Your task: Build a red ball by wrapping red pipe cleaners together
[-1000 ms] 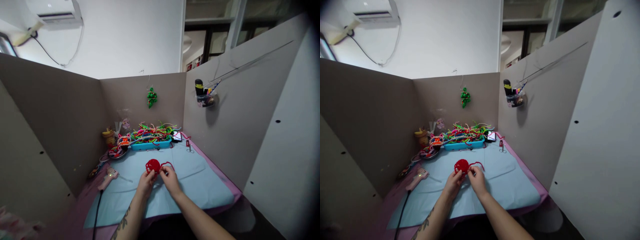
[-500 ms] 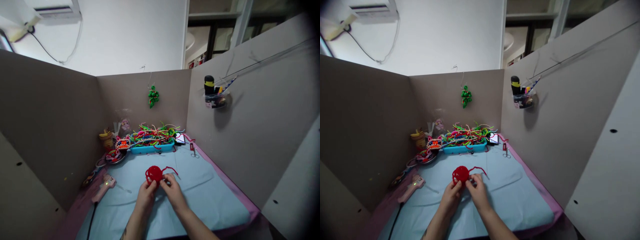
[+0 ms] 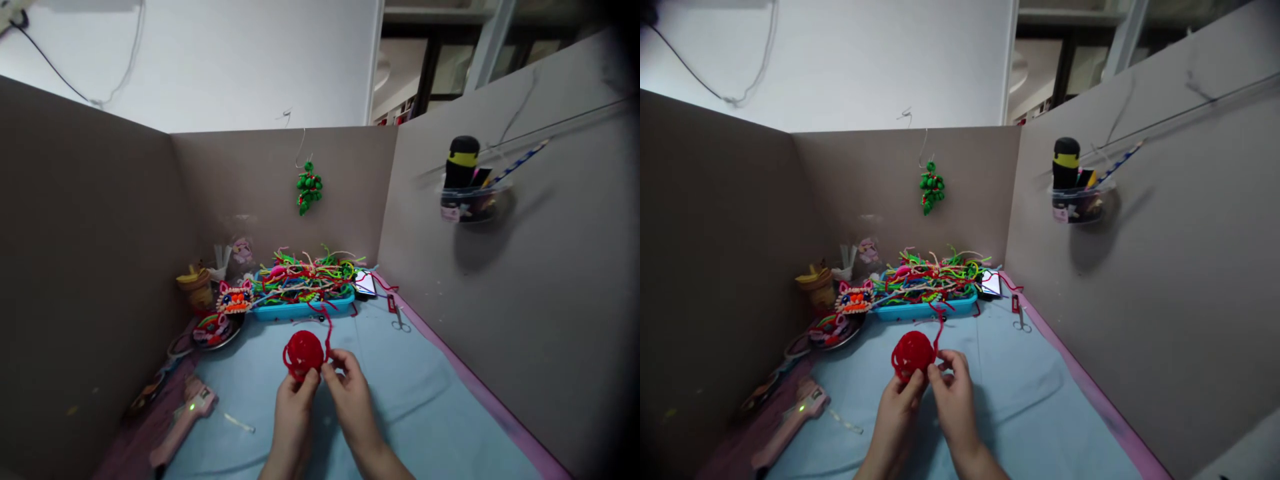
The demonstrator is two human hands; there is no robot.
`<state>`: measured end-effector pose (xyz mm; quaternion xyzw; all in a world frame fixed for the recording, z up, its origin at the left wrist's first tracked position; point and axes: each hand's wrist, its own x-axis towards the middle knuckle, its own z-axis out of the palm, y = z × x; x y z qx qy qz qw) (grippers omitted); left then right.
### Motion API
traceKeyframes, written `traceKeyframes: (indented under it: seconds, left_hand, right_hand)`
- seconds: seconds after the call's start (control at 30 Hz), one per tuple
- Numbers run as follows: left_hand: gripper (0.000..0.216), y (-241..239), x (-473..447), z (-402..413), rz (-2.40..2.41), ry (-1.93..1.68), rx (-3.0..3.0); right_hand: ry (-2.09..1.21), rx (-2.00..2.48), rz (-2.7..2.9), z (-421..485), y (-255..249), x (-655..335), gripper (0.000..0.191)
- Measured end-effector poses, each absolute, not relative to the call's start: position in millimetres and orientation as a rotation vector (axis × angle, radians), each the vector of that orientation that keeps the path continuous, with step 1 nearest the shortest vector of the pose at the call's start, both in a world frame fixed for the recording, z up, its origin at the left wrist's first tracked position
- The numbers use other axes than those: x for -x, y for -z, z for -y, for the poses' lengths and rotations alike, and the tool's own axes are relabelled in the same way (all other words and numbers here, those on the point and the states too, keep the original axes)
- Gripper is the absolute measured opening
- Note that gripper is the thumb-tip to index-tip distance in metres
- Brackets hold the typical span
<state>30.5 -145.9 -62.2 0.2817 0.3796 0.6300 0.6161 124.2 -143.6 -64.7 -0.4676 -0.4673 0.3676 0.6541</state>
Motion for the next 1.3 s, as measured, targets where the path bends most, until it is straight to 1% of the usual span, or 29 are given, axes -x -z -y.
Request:
traceKeyframes:
  seconds: [0.17, 0.37, 0.47, 0.6, 0.77, 0.87, 1.17, 1.3]
  left_hand:
    - [0.036, 77.0, -32.1, 141.3, -0.922, -1.453, -0.619]
    - [0.037, 90.3, -29.3, 138.9, -0.93, -1.482, -0.543]
    - [0.033, 84.7, -28.8, 138.8, -0.877, -1.508, -0.476]
    - [0.035, 73.3, -29.0, 140.4, -0.772, -1.5, -0.356]
    - [0.03, 63.4, -27.5, 144.3, -0.687, -1.509, -0.248]
    - [0.03, 56.6, -29.8, 152.2, -0.661, -1.496, -0.239]
    - [0.034, 56.4, -43.0, 179.7, -0.713, -1.468, -0.414]
    - [0.034, 61.0, -43.4, 183.1, -0.701, -1.465, -0.424]
  right_hand:
    - [-0.809, 1.083, 1.062, 134.2, 70.6, -119.3, 0.016]
    - [-0.85, 1.084, 1.037, 134.6, 72.4, -121.5, 0.023]
    - [-0.893, 1.03, 1.079, 137.9, 73.1, -123.4, 0.024]
    - [-0.913, 1.066, 1.087, 143.8, 73.7, -126.0, 0.024]
    - [-0.927, 1.075, 1.043, 154.5, 67.7, -129.9, 0.033]
    - [-0.953, 1.059, 1.04, 163.2, 62.8, -130.8, 0.035]
    - [-0.875, 1.048, 1.146, 180.9, 69.1, -134.3, 0.026]
    - [-0.854, 1.023, 1.314, 184.6, 65.2, -140.5, 0.024]
